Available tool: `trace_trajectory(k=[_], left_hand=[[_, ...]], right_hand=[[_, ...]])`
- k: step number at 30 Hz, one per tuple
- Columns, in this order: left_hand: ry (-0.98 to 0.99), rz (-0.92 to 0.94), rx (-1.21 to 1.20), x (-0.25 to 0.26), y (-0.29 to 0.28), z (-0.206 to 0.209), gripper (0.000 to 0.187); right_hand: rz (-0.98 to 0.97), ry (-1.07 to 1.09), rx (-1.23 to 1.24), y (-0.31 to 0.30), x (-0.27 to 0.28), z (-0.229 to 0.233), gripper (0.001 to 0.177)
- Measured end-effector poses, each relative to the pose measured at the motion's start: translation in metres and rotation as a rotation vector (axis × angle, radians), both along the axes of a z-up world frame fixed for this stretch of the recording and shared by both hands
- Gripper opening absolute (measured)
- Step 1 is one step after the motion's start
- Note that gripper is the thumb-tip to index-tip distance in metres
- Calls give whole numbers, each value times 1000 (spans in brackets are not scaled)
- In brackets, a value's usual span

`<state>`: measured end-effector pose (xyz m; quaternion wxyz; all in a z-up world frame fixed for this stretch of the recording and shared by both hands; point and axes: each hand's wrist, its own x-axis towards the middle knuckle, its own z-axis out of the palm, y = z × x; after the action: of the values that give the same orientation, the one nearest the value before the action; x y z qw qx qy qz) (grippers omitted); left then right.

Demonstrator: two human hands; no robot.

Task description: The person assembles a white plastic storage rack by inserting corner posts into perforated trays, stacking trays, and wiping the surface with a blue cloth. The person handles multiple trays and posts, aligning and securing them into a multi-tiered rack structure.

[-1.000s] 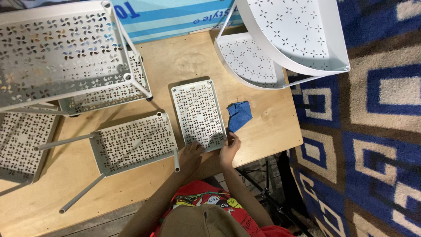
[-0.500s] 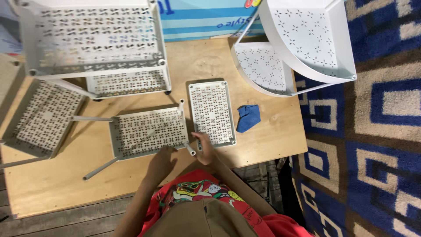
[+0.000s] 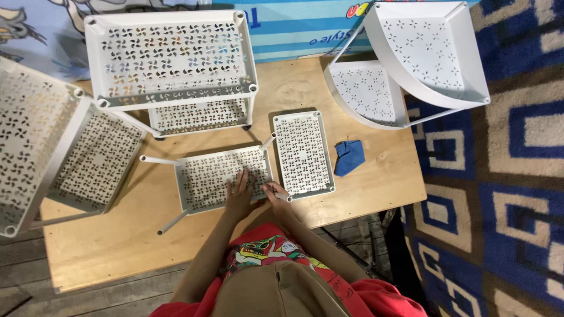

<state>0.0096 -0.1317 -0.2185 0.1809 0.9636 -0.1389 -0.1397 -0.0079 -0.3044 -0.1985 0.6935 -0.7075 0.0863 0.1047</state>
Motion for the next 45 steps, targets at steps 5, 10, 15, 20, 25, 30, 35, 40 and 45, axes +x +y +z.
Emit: trace_trajectory(k=[5,10,15,20,25,30,35,40,45], left_hand=[[-278,-113,393,-3,5,-35,99],[3,-56,37,-1,9,-37,103],[45,-83,84,2,8,-37,105],[16,-92,90,0,10,-36,104],[27,-86,55,3,9,-32,104],[79,-85,80,5,7,-30,106],[108,-68,61,6,8,-28,109],[143,-63,96,-1,5,-40,109],[23,-49,75,2,6,-46,106]], right_hand=[[-129,54,-19,11,4,-8,19],[-162,-41,15,15,7,-22,35],[-177,-10,-71,13,10,-36,51],[-86,-14,-95,5,12,-44,50],[11,-45,-107,0,18,-49,43],[126,-46,-143,-7,23,-45,41],[123,64,-143,-4,26,-22,39],[316,-100,-199,-11,31,13,38],[256,-68,-185,-16,42,36,27]])
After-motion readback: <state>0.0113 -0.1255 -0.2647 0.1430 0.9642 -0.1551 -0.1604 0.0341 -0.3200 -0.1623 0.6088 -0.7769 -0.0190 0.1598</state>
